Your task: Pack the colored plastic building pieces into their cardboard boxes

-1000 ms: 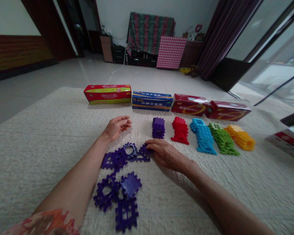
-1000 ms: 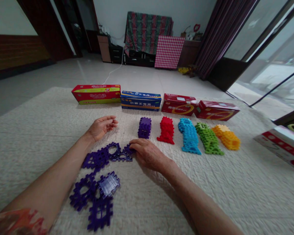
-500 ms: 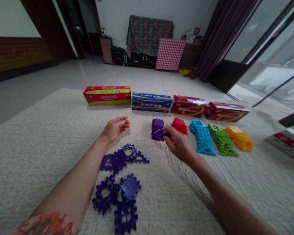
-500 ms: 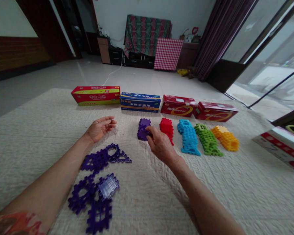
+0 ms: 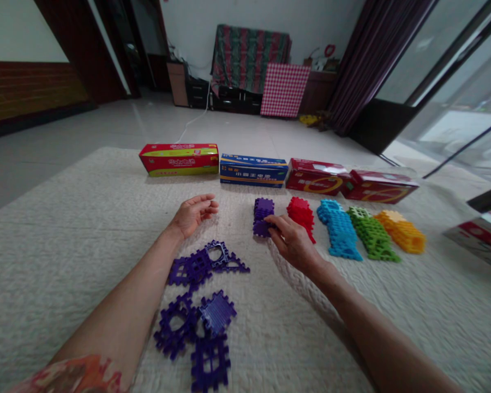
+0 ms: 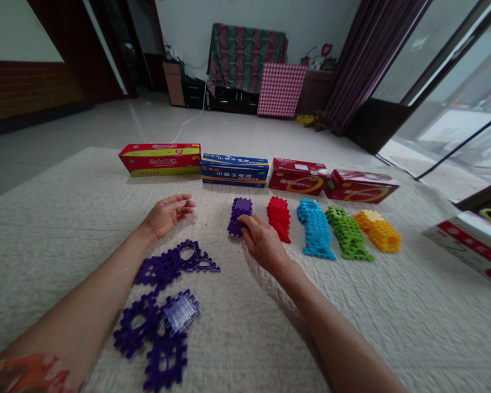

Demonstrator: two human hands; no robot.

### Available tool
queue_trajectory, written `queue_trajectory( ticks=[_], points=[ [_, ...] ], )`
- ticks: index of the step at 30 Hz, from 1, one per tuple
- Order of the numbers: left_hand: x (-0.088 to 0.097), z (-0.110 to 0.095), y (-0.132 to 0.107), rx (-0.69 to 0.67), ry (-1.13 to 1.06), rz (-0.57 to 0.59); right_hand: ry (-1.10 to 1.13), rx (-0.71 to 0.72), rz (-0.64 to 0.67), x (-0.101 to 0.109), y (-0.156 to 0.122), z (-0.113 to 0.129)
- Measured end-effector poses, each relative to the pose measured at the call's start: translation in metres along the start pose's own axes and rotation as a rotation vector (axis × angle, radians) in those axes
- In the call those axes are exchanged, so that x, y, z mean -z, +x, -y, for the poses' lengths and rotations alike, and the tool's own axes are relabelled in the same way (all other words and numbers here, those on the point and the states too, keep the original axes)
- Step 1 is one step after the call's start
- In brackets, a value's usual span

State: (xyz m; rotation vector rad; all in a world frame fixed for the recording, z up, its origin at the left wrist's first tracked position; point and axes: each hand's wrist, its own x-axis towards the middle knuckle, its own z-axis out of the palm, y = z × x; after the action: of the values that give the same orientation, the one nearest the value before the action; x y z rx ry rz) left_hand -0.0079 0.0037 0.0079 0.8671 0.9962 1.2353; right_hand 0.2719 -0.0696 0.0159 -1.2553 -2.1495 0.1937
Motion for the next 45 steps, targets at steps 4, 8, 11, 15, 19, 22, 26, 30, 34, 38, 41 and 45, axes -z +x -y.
queue_trajectory(
  ticks=[4,8,11,15,19,22,26,30,34,38,41,45],
  points=[
    [0.0,0.0,0.0,-0.001,0.003,0.0,0.007,0.004,-0.004,-0.001,0.001,0.0],
    [-0.001,-0.001,-0.001,0.003,0.005,-0.001,-0.031,0.008,-0.028,-0.002,0.001,0.001],
    [-0.002,-0.002,-0.002,0.008,0.002,-0.004,-0.08,-0.012,-0.063,-0.002,0.001,0.002],
    [-0.003,-0.003,-0.003,0.011,-0.002,-0.008,-0.132,-0.027,-0.159,0.002,0.002,0.007],
    [-0.003,-0.003,-0.003,0.009,-0.007,-0.013,-0.01,0.076,-0.092,0.005,0.0,0.023],
    [-0.002,-0.002,-0.002,0.006,-0.013,0.0,0.141,0.188,0.069,0.0,-0.005,0.039],
    [-0.002,-0.002,-0.002,0.001,-0.021,0.002,0.206,0.261,0.204,-0.015,-0.012,0.056],
    [-0.002,-0.002,-0.002,-0.001,-0.028,0.003,0.17,0.232,0.263,-0.028,-0.008,0.066],
    [-0.001,-0.002,-0.001,-0.003,-0.036,0.003,0.111,0.162,0.323,-0.035,0.006,0.079],
    [0.0,-0.001,-0.001,0.0,-0.037,0.019,-0.064,0.002,0.372,-0.04,0.023,0.091],
    [0.0,-0.002,-0.001,0.001,-0.026,0.027,-0.149,-0.053,0.425,-0.045,0.036,0.095],
    [0.0,-0.001,0.0,0.0,-0.019,0.025,-0.138,-0.145,0.439,-0.052,0.048,0.101]
  ],
)
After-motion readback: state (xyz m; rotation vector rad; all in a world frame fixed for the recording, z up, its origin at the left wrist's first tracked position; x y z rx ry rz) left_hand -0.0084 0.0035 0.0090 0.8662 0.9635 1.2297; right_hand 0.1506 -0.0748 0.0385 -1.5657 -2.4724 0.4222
